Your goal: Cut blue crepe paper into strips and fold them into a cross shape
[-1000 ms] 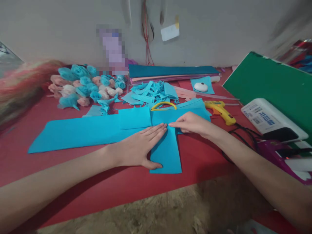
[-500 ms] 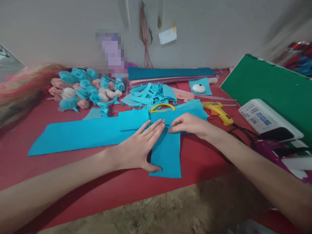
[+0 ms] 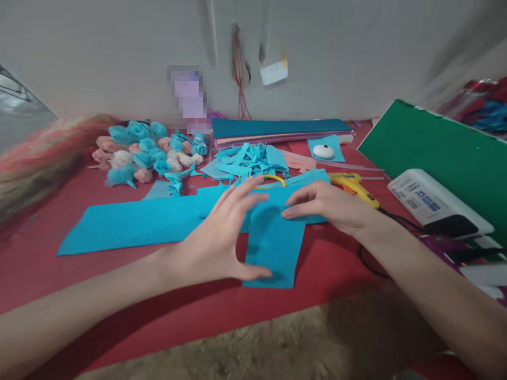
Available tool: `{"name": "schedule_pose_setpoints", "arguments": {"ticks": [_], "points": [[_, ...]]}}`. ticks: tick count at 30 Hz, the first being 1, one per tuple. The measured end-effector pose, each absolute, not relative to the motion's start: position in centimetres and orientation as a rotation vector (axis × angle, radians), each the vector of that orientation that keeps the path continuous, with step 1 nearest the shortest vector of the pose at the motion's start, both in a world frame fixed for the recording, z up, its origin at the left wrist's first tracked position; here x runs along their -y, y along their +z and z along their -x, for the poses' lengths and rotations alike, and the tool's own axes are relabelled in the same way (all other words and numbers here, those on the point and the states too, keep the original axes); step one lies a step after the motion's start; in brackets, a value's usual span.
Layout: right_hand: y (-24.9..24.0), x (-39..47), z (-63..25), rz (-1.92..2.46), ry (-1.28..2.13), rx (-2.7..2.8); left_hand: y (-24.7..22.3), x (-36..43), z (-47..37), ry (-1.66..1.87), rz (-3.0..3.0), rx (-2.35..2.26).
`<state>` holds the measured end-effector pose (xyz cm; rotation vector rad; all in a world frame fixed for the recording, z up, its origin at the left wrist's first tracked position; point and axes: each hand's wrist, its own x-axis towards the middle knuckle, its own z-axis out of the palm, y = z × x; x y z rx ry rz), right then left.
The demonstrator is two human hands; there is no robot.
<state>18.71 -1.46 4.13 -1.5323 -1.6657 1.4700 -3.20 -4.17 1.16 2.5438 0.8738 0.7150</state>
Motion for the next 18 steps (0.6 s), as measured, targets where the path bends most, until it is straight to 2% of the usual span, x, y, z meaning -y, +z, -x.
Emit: {"name": "schedule_pose_setpoints", "arguments": {"ticks": [3, 6, 10, 15, 18], "points": [[5.4, 1.9, -18.3, 1.501, 1.450, 1.629, 3.0, 3.3, 3.3, 0.701, -1.939, -0.987], [6.2, 2.4, -17.6, 1.452, 1.453, 1.587, 4.4, 2.9, 2.8, 0.596, -1.648, -1.018], [6.9, 2.8, -16.7, 1.411, 1.418, 1.589, 5.3, 3.2, 2.4, 0.697, -1.538, -1.071], [8.5, 2.6, -17.8, 1.320, 1.345, 1.855, 6.0, 3.6, 3.5, 0.816, -1.553, -1.105], [9.4, 2.4, -18.7, 1.257, 1.181, 1.923, 6.4, 3.8, 4.3, 0.897, -1.567, -1.174]]}}
